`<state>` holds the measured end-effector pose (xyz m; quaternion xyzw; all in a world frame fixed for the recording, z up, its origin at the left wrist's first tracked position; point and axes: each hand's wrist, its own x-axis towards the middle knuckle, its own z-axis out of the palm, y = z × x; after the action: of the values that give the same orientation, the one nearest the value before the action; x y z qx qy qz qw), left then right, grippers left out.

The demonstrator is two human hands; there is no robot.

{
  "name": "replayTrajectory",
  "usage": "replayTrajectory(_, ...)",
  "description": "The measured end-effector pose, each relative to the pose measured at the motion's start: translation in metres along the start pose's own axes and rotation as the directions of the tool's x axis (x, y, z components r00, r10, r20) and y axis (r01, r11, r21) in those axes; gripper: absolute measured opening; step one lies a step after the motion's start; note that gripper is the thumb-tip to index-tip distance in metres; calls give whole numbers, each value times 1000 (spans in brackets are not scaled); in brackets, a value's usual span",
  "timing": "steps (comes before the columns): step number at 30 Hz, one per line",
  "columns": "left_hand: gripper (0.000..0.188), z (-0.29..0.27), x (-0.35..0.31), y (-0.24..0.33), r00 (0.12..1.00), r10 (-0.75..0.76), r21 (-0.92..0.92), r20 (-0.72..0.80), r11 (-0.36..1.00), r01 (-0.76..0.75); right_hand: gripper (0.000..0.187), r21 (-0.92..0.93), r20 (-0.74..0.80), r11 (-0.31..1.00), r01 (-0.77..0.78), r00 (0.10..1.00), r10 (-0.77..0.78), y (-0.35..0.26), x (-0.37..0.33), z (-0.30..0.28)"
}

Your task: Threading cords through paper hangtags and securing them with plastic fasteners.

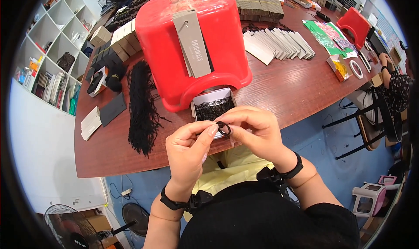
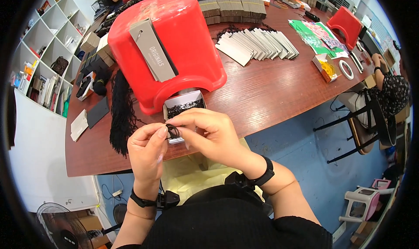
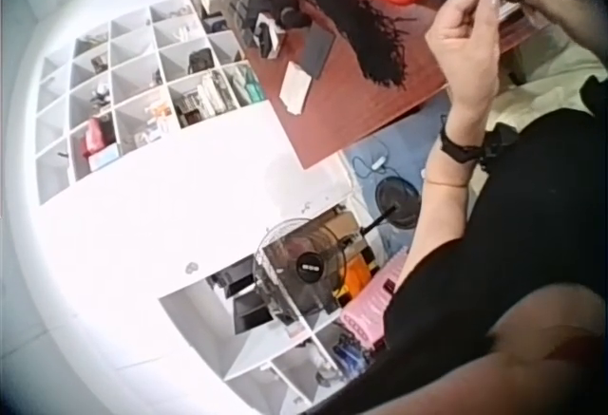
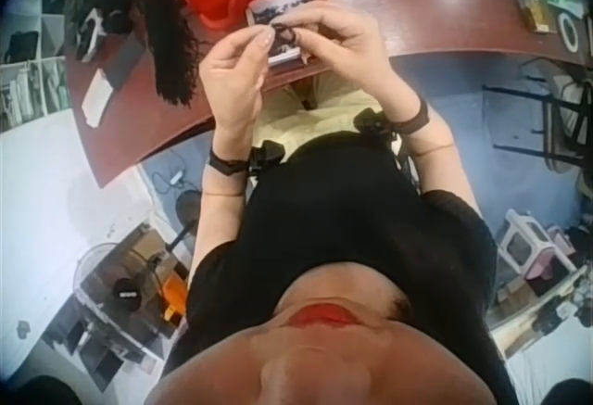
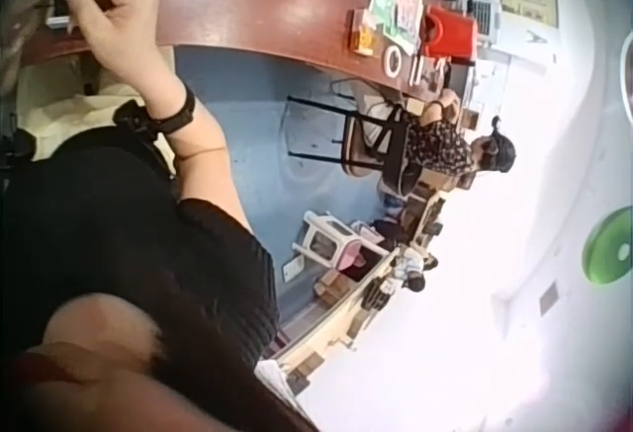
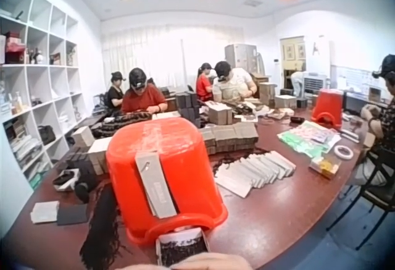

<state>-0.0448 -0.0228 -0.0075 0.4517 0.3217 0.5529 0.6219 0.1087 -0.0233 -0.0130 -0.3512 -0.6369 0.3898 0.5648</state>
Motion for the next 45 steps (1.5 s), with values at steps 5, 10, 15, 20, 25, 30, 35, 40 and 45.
replayTrajectory(5,13,2,-2,0,999,40,19,-24,999,-40,21,-105,-5,987,120,993,-122,-2,2,2)
replayTrajectory(10,13,6,-3,-5,994,94,60,-50,994,-91,18,16,5,999,-31,1000,31,-3,-1,1)
replayTrajectory(15,13,3,-4,-7,965,263,341,-23,909,-239,15,409,105,829,-382,922,373,-7,0,0)
replayTrajectory(20,15,3,-3,-7,879,470,591,85,686,-424,14,366,118,853,-372,928,354,-7,0,-1)
replayTrajectory(25,16,6,-2,-10,877,476,564,64,708,-426,11,306,45,912,-275,961,274,-6,-2,2)
replayTrajectory(30,18,6,-5,-4,932,358,576,56,751,-323,6,-144,-44,989,25,999,-32,-10,0,1)
replayTrajectory(35,26,1,-13,1,977,187,505,97,837,-211,7,-330,-103,931,156,974,-200,-8,2,1)
replayTrajectory(40,30,-9,-15,9,975,-43,459,219,886,-64,11,-536,-94,801,267,924,-370,-1,3,3)
replayTrajectory(45,28,-8,-18,13,971,-95,443,221,897,-13,12,-631,-121,726,274,889,-441,2,6,3)
